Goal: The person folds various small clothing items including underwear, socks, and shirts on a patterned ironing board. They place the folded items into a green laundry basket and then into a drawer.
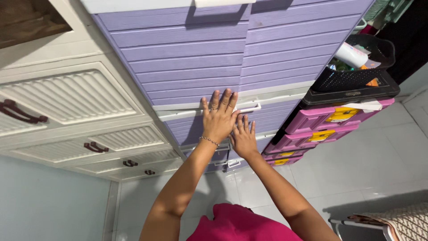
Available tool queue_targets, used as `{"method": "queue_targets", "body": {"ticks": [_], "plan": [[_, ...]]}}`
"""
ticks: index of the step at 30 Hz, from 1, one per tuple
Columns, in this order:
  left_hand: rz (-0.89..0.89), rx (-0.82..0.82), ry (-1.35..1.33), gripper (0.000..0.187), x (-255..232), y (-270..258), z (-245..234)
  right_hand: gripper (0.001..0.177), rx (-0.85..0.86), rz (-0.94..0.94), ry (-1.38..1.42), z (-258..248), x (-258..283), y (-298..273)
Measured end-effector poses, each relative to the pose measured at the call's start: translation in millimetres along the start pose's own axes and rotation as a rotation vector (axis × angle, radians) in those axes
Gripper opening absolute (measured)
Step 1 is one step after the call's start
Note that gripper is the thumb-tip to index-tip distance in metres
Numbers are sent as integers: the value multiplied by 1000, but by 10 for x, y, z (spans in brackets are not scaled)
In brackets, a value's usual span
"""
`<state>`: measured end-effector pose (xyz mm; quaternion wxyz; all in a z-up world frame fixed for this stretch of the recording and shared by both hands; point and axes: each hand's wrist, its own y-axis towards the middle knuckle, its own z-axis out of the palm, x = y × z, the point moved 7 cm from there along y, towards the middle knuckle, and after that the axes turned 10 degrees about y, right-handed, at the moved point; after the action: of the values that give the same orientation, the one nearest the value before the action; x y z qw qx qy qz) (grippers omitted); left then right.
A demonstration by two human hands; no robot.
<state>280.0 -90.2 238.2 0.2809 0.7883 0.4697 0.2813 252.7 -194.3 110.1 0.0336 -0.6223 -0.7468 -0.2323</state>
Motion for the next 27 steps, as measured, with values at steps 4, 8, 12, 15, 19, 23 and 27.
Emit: {"method": "queue_targets", "body": {"ticks": [4, 8, 12, 15, 19, 23, 27], "plan": [[-18, -20, 74, 100, 14, 193, 254, 73, -66, -46, 118, -138, 16, -75], [-37, -14, 121, 117, -36, 244, 340, 77, -113, -32, 208, -168, -4, -205], [-62, 92, 7, 110, -127, 202, 301, 80, -62, 96, 284, -15, -160, -607], [-59, 393, -227, 94, -459, -65, 325, 75, -74, 244, 284, 43, -395, -1065], [98, 319, -442, 81, -1221, -439, 42, 64, -143, 531, 275, -18, -882, -1930], [204, 533, -651, 87, -2028, -939, -60, 57, -260, 831, 238, -258, -1307, -3007], [360, 765, -805, 96, -2831, -1516, -266, 51, -556, 990, 128, -740, -1476, -4282]]}}
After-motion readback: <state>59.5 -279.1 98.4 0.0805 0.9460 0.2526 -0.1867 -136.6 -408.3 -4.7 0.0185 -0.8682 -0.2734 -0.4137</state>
